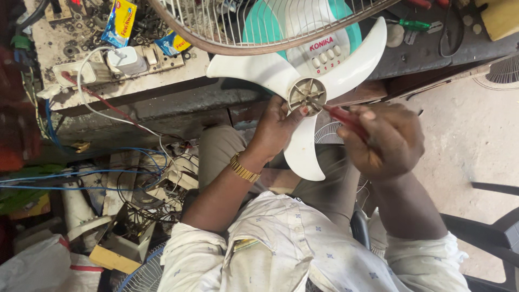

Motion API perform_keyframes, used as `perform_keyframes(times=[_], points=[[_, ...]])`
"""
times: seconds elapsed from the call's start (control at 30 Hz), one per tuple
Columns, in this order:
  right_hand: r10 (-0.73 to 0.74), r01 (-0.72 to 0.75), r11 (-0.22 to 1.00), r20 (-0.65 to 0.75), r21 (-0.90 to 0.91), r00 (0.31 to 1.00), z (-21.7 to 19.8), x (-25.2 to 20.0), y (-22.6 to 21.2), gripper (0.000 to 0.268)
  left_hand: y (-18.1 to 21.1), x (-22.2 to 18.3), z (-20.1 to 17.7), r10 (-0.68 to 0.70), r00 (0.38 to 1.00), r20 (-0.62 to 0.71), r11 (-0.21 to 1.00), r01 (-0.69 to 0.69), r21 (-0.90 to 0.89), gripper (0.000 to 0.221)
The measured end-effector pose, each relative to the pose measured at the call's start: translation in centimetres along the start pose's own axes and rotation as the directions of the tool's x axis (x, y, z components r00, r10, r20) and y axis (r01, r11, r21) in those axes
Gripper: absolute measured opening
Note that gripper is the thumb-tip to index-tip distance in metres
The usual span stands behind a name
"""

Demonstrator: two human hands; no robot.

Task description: The person removes the fan blade from the motor shaft using a screwdriver and pliers. They then use the screwdriver to scrape and clean the central hub of the fan blade.

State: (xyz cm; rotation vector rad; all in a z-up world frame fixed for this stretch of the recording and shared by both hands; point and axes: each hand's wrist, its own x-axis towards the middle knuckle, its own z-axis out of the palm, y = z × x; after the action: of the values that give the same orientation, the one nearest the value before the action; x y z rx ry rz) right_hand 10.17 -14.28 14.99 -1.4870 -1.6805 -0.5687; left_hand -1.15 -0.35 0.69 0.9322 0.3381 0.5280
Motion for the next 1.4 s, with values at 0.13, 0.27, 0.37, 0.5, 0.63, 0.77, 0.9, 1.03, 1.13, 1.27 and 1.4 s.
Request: perform_keyframes(times=[0.13,0.27,0.37,0.5,0.63,0.77,0.9,1.03,1.13,1.27,1.4], points=[[0.003,-0.004,0.997,-0.023,-0.072,1.0,0.0,-0.1,-0.1,0.047,0.1,0.0,0.0,-0.025,0.999,-0.03,0.997,0.027,0.068,0.04],[-0.045,0.039,0.996,0.066,0.086,0.997,-0.4,0.1,-0.3,0.042,0.0,0.0,-0.1,-0.009,1.0,-0.014,0.999,0.009,0.034,0.041],[-0.017,0.012,0.998,0.07,0.066,0.997,-0.8,-0.1,-1.0,0.045,-0.4,0.0,-0.2,0.005,1.0,-0.014,1.0,-0.005,0.019,0.043],[-0.009,0.01,1.0,0.043,-0.028,0.999,-0.8,-0.2,-1.2,0.052,-0.7,0.0,-0.3,-0.022,1.0,-0.006,0.999,0.022,-0.042,0.044],[-0.032,0.031,0.999,0.123,0.007,0.992,-0.8,0.6,-2.1,0.046,-0.1,-0.2,-0.3,-0.033,0.999,-0.012,0.999,0.033,-0.008,0.045],[-0.042,0.042,0.999,0.16,0.003,0.986,-0.8,1.7,-2.9,0.046,0.4,-0.4,0.1,-0.017,1.0,0.005,0.999,0.017,-0.027,0.045],[-0.034,0.033,0.999,0.115,0.004,0.993,-0.8,2.3,-2.9,0.05,0.8,-0.3,0.3,-0.014,1.0,-0.022,0.997,0.016,0.079,0.044],[-0.05,0.051,0.999,0.122,-0.006,0.991,-0.6,1.8,-2.4,0.056,1.0,-0.3,0.2,-0.023,1.0,0.006,1.0,0.023,0.006,0.044],[-0.092,0.095,0.995,0.12,-0.021,0.988,-0.6,1.4,-1.8,0.058,1.1,-0.4,0.3,0.002,1.0,0.015,1.0,-0.002,0.009,0.044],[-0.047,0.063,0.996,0.22,-0.07,0.974,-1.4,1.1,-1.4,0.055,0.3,-0.1,0.4,-0.008,1.0,-0.024,1.0,0.009,0.027,0.04],[-0.037,0.033,0.999,0.194,0.026,0.98,-2.0,1.2,-1.2,0.051,-0.2,0.1,0.5,-0.026,0.998,-0.063,0.996,0.031,0.085,0.037]])
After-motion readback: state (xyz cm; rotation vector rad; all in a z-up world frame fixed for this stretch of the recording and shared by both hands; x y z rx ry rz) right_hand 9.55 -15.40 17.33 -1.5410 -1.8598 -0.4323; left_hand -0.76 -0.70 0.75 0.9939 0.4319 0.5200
